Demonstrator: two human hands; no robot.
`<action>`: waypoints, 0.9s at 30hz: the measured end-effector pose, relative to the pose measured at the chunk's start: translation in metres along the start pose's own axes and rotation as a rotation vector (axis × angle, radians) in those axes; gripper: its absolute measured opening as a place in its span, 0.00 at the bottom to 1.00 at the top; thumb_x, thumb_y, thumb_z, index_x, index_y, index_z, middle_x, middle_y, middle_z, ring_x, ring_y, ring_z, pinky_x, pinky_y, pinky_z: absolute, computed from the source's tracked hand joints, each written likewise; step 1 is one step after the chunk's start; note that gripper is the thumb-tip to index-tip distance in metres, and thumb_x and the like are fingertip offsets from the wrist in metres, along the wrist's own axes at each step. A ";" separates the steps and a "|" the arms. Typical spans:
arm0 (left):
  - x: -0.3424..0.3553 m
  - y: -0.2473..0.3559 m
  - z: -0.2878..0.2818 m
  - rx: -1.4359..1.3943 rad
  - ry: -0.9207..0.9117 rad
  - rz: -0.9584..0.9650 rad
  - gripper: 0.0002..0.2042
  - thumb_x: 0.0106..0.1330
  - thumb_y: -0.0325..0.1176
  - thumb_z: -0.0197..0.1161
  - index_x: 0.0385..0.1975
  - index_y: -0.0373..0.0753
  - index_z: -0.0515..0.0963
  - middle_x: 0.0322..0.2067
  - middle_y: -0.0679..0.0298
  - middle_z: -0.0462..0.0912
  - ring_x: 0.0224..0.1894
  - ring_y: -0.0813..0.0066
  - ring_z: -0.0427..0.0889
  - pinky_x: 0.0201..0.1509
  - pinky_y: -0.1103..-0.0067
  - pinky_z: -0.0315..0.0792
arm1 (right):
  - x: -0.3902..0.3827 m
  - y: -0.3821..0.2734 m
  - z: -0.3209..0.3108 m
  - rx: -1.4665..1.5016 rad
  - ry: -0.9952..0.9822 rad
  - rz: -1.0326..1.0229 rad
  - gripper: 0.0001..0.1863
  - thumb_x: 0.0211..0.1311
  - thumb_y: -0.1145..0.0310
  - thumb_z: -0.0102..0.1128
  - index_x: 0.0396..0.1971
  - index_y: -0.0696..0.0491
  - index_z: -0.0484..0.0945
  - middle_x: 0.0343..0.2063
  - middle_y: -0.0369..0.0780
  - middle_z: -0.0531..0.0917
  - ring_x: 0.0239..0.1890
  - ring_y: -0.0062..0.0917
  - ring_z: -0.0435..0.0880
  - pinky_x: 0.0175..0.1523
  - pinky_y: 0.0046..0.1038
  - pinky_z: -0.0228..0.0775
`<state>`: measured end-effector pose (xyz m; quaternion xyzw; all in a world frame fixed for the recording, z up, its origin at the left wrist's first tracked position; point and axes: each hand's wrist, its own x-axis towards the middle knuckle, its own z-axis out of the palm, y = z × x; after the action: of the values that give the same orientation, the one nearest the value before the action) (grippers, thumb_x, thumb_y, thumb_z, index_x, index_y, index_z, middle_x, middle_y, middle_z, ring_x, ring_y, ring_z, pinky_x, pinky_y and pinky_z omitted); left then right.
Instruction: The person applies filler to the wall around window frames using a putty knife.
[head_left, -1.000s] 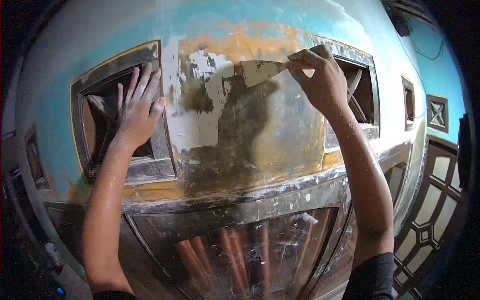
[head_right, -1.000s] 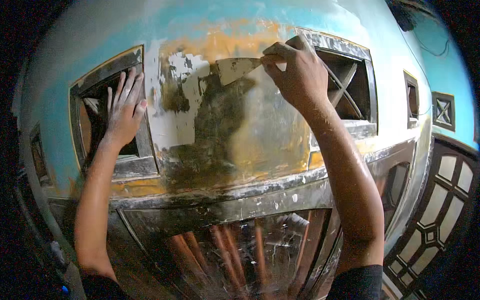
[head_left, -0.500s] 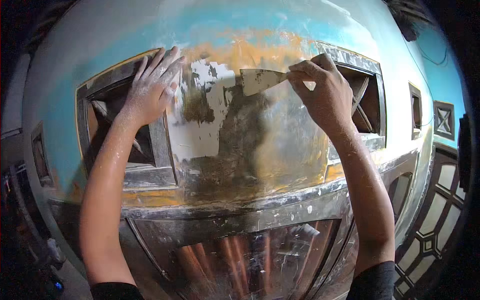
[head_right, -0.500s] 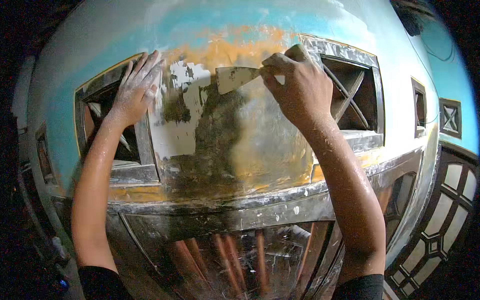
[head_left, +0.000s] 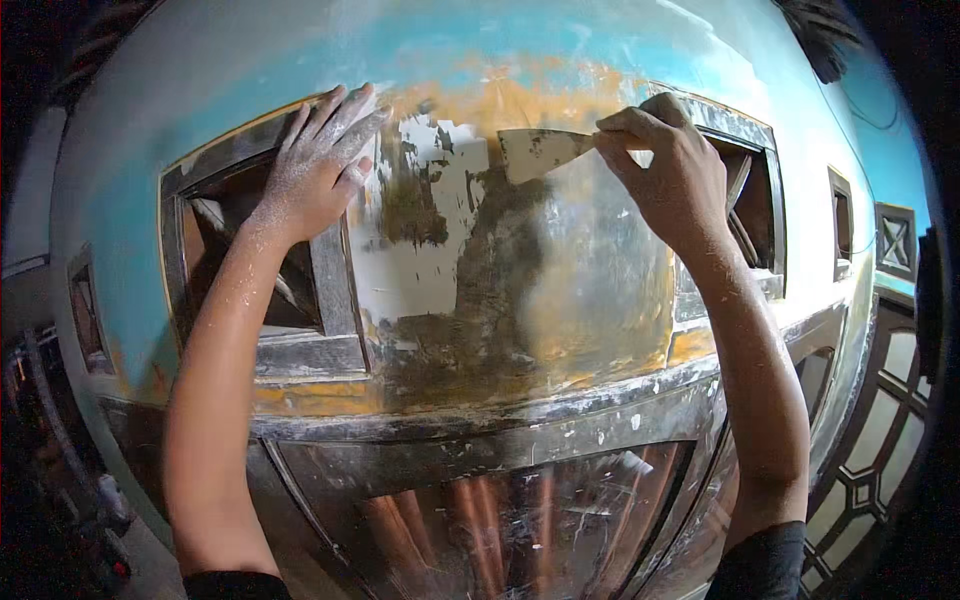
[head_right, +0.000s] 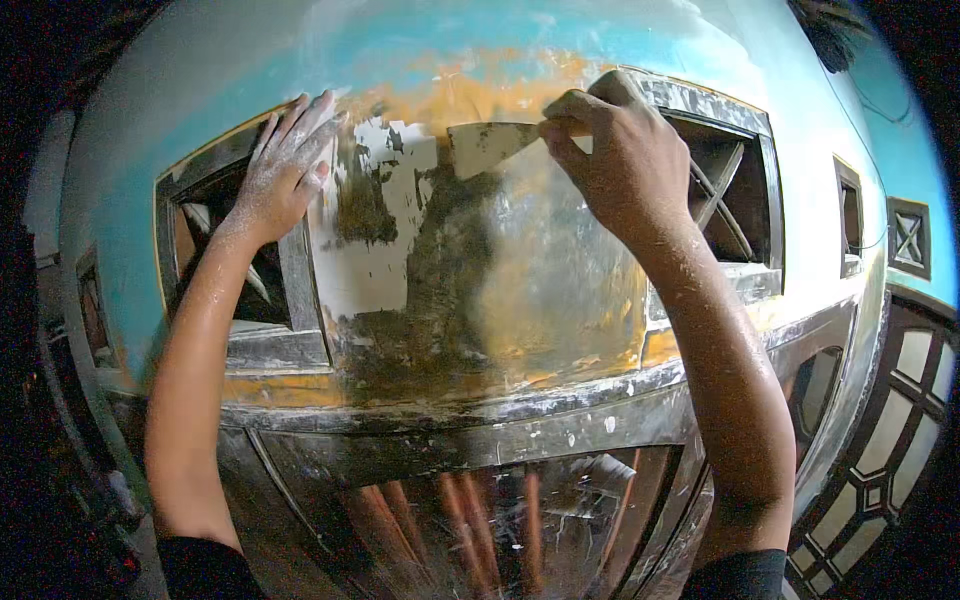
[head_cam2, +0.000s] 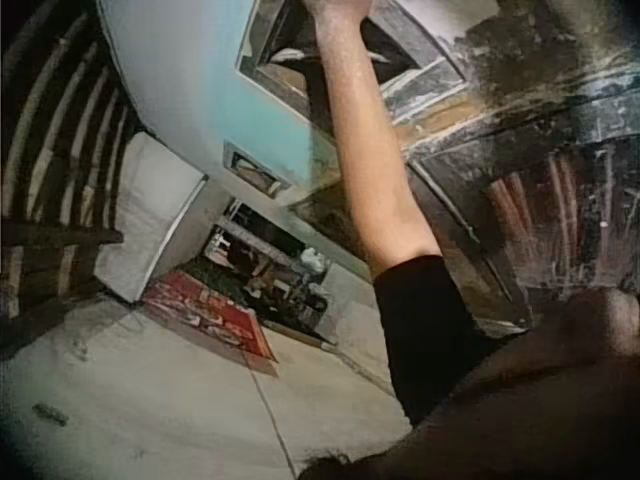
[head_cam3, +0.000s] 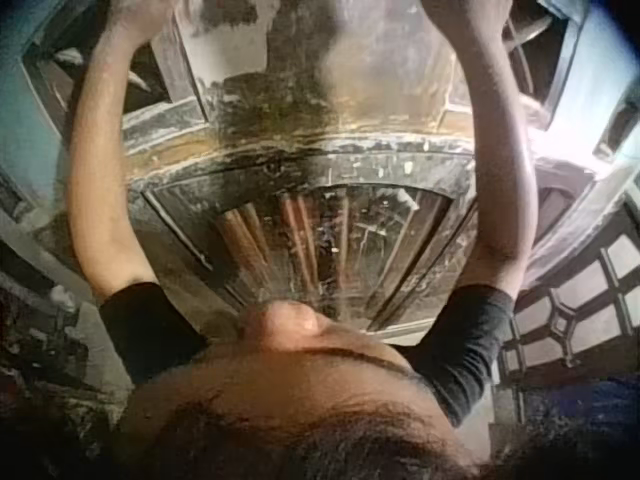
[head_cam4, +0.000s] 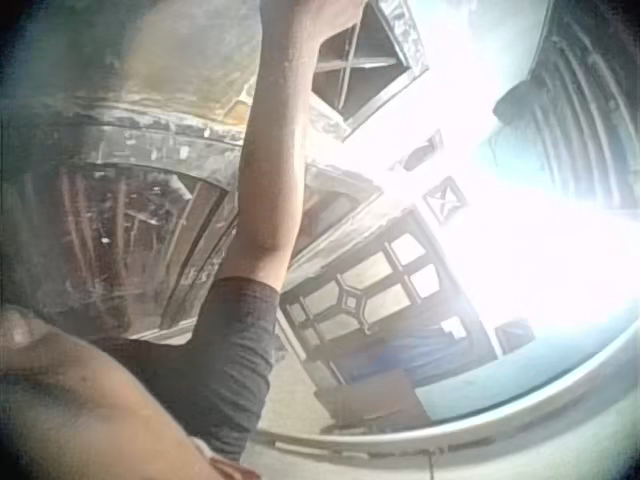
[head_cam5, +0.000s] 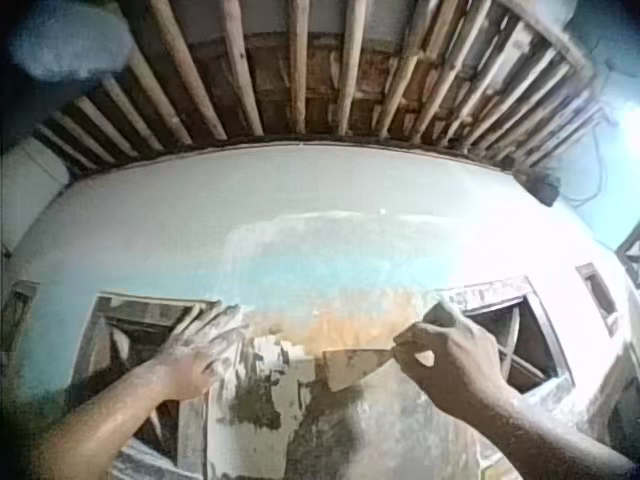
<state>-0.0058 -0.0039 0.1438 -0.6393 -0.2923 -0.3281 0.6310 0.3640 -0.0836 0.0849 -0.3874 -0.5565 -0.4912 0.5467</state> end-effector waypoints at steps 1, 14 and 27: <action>0.000 0.001 -0.001 -0.002 -0.002 -0.002 0.26 0.77 0.37 0.49 0.76 0.54 0.61 0.79 0.66 0.51 0.81 0.56 0.46 0.82 0.54 0.42 | 0.000 -0.007 0.001 -0.013 -0.001 0.001 0.09 0.66 0.59 0.69 0.42 0.44 0.88 0.41 0.31 0.85 0.42 0.27 0.88 0.45 0.33 0.79; -0.004 -0.004 0.002 0.047 0.037 0.036 0.26 0.74 0.36 0.52 0.73 0.48 0.64 0.78 0.64 0.54 0.80 0.56 0.50 0.82 0.56 0.45 | 0.012 0.006 -0.005 -0.069 0.010 -0.101 0.10 0.66 0.59 0.69 0.43 0.45 0.89 0.41 0.31 0.83 0.43 0.25 0.87 0.44 0.32 0.79; -0.004 -0.002 0.002 -0.007 0.047 0.063 0.27 0.76 0.36 0.50 0.75 0.52 0.61 0.78 0.62 0.54 0.80 0.55 0.49 0.82 0.54 0.45 | -0.010 0.013 -0.015 -0.079 -0.048 -0.112 0.09 0.69 0.60 0.67 0.45 0.45 0.88 0.43 0.30 0.85 0.42 0.21 0.89 0.41 0.30 0.79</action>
<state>-0.0102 -0.0014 0.1419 -0.6425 -0.2560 -0.3241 0.6454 0.3807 -0.0940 0.0750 -0.3887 -0.5703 -0.5331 0.4894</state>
